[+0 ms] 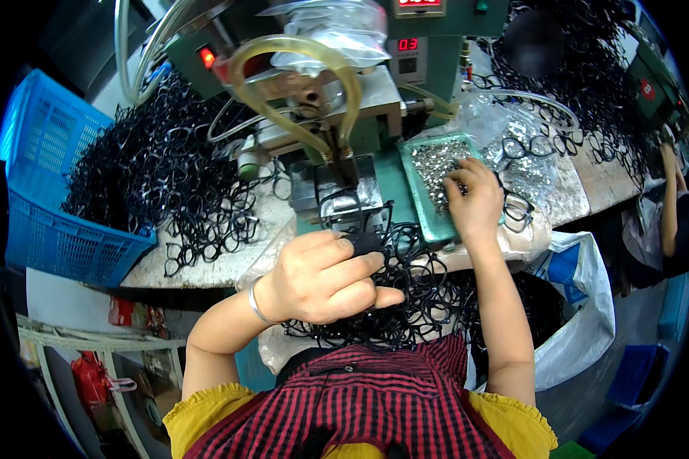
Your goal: The person repeatedly picks up black eyeglass frames and small metal components, places them into a green press machine, and operates the lever to attach the parts. Finished frames are placed into a blue basket on the left. The process is continuous and repetitive throughout the clip.
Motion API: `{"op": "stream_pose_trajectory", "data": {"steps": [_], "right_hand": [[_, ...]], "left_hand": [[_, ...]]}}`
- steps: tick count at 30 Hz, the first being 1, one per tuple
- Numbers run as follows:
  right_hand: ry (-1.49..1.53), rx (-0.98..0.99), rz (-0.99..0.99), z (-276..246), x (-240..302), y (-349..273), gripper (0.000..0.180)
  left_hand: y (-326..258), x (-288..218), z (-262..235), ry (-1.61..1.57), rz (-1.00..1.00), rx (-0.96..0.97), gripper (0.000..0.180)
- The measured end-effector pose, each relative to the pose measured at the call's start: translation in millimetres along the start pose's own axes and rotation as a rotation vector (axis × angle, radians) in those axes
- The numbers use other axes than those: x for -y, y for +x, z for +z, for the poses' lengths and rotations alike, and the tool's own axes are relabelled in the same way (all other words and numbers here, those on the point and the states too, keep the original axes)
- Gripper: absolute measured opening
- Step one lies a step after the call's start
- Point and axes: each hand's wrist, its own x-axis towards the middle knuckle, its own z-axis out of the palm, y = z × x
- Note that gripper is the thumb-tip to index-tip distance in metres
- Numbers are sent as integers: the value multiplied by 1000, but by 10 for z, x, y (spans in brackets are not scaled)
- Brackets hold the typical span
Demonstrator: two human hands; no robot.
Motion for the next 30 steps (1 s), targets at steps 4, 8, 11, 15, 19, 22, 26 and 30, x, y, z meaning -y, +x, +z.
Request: {"op": "stream_pose_trajectory", "data": {"steps": [4, 8, 11, 15, 19, 22, 26, 30], "right_hand": [[116, 73, 271, -2, -176, 59, 18], [504, -188, 488, -306, -402, -275, 22], [-157, -109, 291, 225, -1112, -664, 40], [747, -77, 625, 208, 336, -77, 19], [568, -116, 401, 94, 221, 44, 18], [621, -30, 378, -9, 233, 30, 17], [379, -44, 277, -33, 142, -118, 14], [96, -307, 72, -136, 24, -331, 9]], "left_hand": [[-258, -183, 39, -132, -173, -97, 33], [-701, -314, -345, 196, -351, -119, 33], [-825, -133, -707, 384, -765, -573, 14], [-1574, 276, -1461, 624, -1039, 116, 12], [-1674, 763, -1002, 646, -1015, 762, 33], [-2625, 1065, -910, 661, -951, 831, 46], [-2318, 1092, -420, 542, -991, 375, 24], [-1845, 1095, -280, 521, -984, 380, 26]]}}
